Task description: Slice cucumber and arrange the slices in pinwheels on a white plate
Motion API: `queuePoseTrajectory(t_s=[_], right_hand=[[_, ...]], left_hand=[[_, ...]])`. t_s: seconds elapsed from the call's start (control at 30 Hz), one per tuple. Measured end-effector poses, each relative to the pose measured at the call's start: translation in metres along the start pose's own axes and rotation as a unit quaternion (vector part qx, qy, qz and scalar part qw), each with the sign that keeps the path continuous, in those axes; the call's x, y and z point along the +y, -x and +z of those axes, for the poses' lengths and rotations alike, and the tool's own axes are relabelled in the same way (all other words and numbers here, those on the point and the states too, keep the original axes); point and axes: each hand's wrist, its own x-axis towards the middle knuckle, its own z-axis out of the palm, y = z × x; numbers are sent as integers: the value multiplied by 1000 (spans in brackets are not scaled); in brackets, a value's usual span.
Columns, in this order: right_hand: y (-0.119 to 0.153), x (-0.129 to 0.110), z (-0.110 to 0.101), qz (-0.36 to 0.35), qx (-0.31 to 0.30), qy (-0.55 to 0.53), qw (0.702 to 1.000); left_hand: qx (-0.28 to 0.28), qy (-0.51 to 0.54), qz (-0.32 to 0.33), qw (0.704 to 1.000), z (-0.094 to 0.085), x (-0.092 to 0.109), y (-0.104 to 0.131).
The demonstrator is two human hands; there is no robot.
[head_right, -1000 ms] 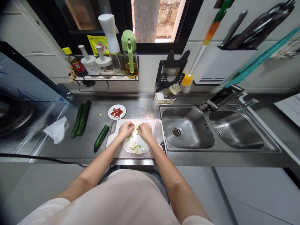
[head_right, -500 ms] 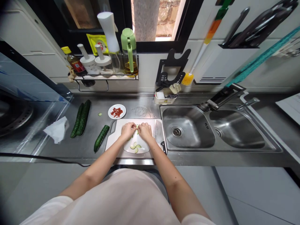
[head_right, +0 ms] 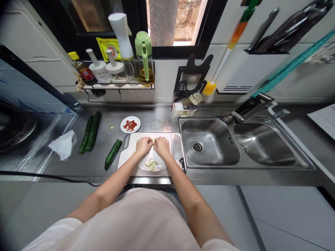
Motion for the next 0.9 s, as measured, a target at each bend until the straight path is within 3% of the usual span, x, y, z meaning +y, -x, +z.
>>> queuePoseTrajectory(t_s=[0.5,0.9], right_hand=[[0,2,-3,10,17,-16,1000],[-3,0,1,13,-2,-13,1000]], left_hand=[[10,10,-2,1000,-3,-3,0],[5,6,9,1000,2,-3,-1]])
